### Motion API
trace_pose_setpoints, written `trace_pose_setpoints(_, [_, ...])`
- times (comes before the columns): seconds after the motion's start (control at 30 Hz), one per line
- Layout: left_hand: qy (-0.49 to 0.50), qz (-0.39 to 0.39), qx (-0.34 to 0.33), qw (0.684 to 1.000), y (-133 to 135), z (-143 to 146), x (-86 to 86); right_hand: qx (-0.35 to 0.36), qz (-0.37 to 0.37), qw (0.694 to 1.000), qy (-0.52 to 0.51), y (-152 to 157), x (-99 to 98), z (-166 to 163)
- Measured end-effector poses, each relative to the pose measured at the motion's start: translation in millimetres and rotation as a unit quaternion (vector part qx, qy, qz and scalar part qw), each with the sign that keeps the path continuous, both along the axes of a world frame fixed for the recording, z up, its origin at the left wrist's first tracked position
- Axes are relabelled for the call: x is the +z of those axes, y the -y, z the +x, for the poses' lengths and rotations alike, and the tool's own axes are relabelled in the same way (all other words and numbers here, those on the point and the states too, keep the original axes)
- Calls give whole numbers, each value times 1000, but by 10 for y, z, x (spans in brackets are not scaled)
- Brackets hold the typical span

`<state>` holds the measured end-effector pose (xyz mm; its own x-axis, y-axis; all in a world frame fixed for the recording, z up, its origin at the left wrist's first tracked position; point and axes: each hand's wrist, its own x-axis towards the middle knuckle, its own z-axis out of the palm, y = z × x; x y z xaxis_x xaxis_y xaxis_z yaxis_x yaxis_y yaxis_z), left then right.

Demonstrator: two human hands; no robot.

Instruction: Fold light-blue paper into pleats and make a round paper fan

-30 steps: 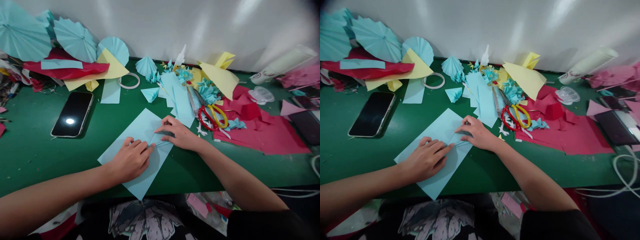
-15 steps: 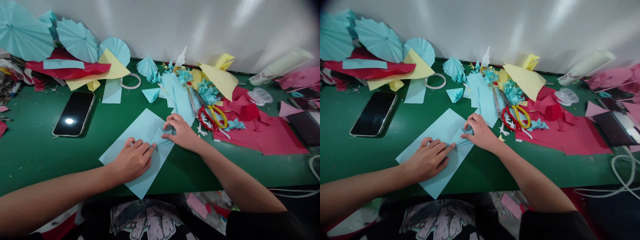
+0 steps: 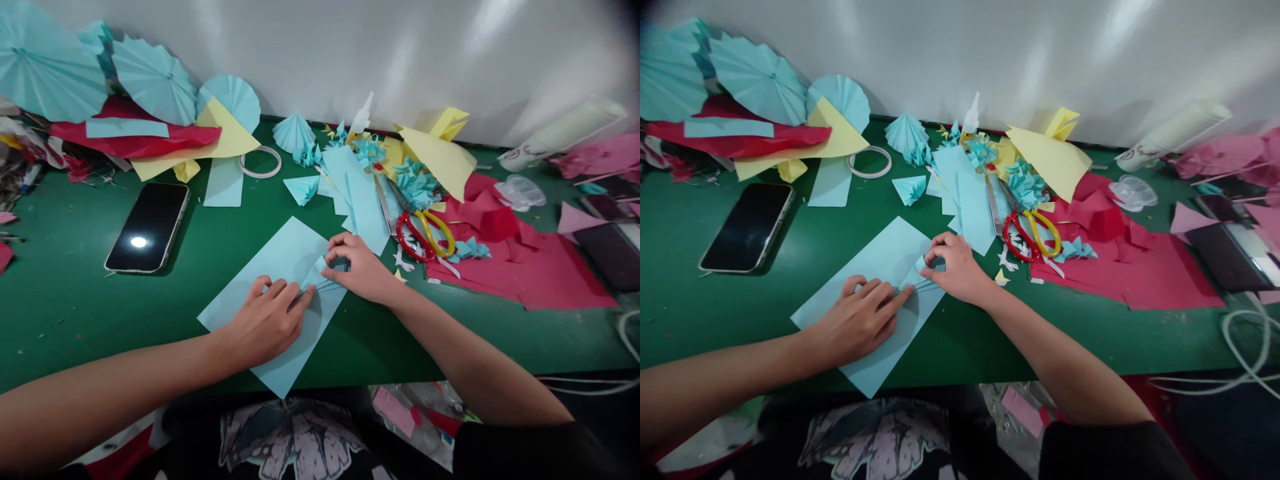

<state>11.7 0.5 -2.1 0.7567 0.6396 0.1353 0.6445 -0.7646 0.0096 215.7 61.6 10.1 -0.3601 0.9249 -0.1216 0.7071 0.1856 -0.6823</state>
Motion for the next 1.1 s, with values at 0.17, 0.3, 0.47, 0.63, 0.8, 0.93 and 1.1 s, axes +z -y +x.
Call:
trace_pose_setpoints(0.17, [14, -2, 18, 1000, -3, -7, 16, 14, -2, 999, -37, -46, -5, 54])
trace_pose_setpoints(0.3, [37, -17, -4, 999, -19, -11, -2, 16, 0, 999, -47, -74, 8, 85])
trace_pose_setpoints(0.47, [41, -38, -10, 998, -17, -13, -38, -8, 52, 999, -5, -60, 47, 73])
trace_pose_setpoints(0.63, [38, -34, -7, 999, -5, -8, -34, 1, 18, 999, 42, -23, 195, 13])
trace_pose_setpoints(0.8, [35, -20, -10, 999, -9, 2, -42, -25, -109, 993, 40, -28, 286, -38])
trace_pose_setpoints(0.93, [43, -17, -24, 999, 1, 2, -56, -49, -200, 978, -43, -44, 221, -57])
trace_pose_setpoints(1.1, [48, -19, -34, 998, 6, -19, -49, -64, -322, 929, -171, -59, 139, -49])
